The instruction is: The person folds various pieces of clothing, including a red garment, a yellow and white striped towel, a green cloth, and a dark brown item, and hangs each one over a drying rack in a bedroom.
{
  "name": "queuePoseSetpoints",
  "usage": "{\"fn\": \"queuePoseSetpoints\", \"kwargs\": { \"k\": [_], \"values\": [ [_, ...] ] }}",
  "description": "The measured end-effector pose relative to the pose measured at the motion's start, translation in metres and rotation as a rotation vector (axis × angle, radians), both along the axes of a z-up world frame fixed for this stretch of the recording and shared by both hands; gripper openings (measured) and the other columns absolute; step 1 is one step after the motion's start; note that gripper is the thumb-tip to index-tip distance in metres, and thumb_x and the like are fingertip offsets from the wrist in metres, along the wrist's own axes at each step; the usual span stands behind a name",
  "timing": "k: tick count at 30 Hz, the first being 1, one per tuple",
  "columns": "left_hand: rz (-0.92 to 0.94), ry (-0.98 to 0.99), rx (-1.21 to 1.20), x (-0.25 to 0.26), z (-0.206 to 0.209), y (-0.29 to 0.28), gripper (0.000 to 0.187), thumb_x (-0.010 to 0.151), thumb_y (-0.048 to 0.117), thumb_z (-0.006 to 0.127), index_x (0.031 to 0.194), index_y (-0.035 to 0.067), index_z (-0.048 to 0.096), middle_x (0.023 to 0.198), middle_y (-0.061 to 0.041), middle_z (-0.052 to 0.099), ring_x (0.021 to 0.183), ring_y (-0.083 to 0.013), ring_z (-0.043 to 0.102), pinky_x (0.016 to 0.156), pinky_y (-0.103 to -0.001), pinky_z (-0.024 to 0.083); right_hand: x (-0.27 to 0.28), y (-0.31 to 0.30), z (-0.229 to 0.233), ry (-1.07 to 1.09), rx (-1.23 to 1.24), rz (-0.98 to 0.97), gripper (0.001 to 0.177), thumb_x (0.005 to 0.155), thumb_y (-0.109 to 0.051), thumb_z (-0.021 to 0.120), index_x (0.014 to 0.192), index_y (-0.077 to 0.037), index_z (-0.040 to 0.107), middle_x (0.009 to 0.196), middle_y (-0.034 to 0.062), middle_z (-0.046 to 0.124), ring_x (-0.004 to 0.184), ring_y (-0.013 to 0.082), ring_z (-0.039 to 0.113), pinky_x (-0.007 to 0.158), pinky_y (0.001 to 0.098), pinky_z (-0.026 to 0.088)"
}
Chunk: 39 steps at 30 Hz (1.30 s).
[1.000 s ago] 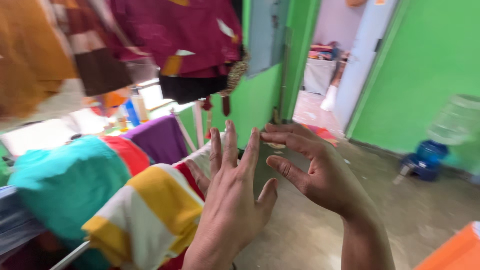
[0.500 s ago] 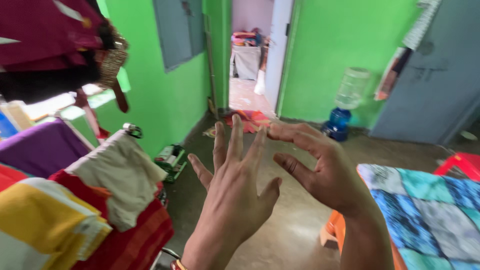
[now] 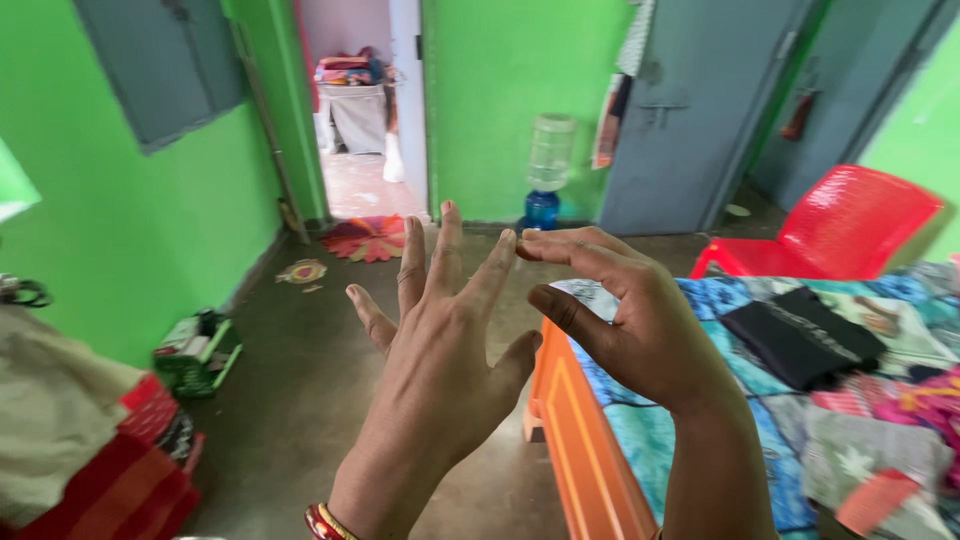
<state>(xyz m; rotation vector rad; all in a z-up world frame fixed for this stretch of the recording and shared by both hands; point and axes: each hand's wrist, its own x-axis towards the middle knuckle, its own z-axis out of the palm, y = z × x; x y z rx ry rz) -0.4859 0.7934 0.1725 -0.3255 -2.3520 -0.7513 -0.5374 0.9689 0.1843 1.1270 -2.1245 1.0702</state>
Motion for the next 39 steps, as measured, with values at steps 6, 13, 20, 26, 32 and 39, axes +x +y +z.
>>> {"fn": "queuePoseSetpoints", "kwargs": {
  "k": [6, 13, 20, 26, 32, 39],
  "values": [
    [-0.119, -0.011, 0.013, -0.01, 0.003, 0.102, 0.087, 0.072, 0.027, 0.083, 0.152, 0.019, 0.047, 0.168, -0.019, 0.011, 0.154, -0.0429, -0.003, 0.101, -0.087, -0.007, 0.013, 0.105, 0.002, 0.065, 0.007, -0.109, 0.038, 0.093, -0.018, 0.074, 0.128, -0.006, 0.068, 0.131, 0.0097, 0.071, 0.125, 0.0234, 0.068, 0.104, 0.0357, 0.052],
    [-0.301, -0.037, -0.021, -0.043, -0.001, 0.188, 0.087, 0.073, 0.028, 0.083, 0.152, 0.02, 0.048, 0.168, -0.019, 0.011, 0.155, -0.0431, -0.001, 0.102, -0.087, -0.006, 0.01, 0.193, -0.008, 0.021, -0.029, -0.271, 0.039, 0.09, -0.011, 0.075, 0.128, -0.004, 0.068, 0.13, 0.0113, 0.071, 0.121, 0.0229, 0.069, 0.102, 0.035, 0.053],
    [-0.466, -0.05, -0.026, -0.1, -0.005, 0.228, 0.09, 0.07, 0.028, 0.084, 0.152, 0.02, 0.047, 0.168, -0.019, 0.012, 0.153, -0.0463, -0.001, 0.102, -0.087, -0.005, -0.015, 0.229, -0.013, 0.027, 0.009, -0.473, 0.038, 0.091, -0.011, 0.074, 0.127, -0.004, 0.069, 0.128, 0.0112, 0.073, 0.119, 0.0231, 0.07, 0.103, 0.0355, 0.052],
    [-0.615, -0.096, -0.052, -0.121, -0.027, 0.28, 0.09, 0.07, 0.029, 0.084, 0.151, 0.018, 0.046, 0.168, -0.021, 0.012, 0.153, -0.0473, 0.001, 0.099, -0.089, -0.002, -0.014, 0.279, -0.037, -0.03, 0.004, -0.579, 0.039, 0.092, -0.016, 0.075, 0.127, -0.002, 0.068, 0.131, 0.0118, 0.072, 0.123, 0.0232, 0.069, 0.104, 0.0353, 0.052],
    [-0.729, -0.218, -0.101, -0.11, -0.045, 0.379, 0.094, 0.07, 0.029, 0.083, 0.154, 0.022, 0.043, 0.169, -0.019, 0.01, 0.155, -0.0454, -0.001, 0.099, -0.086, -0.004, 0.022, 0.366, -0.054, -0.14, -0.014, -0.775, 0.042, 0.091, -0.024, 0.073, 0.127, -0.004, 0.069, 0.131, 0.0112, 0.073, 0.123, 0.0214, 0.068, 0.103, 0.0361, 0.05],
    [-0.895, -0.414, -0.214, -0.064, -0.125, 0.571, 0.091, 0.076, 0.046, 0.082, 0.155, 0.032, 0.04, 0.17, -0.016, 0.011, 0.155, -0.0421, 0.003, 0.104, -0.085, 0.005, 0.104, 0.558, -0.118, -0.275, 0.046, -0.911, 0.04, 0.09, -0.027, 0.073, 0.124, -0.004, 0.071, 0.122, 0.0108, 0.075, 0.116, 0.0218, 0.07, 0.099, 0.0355, 0.051]
  ]
}}
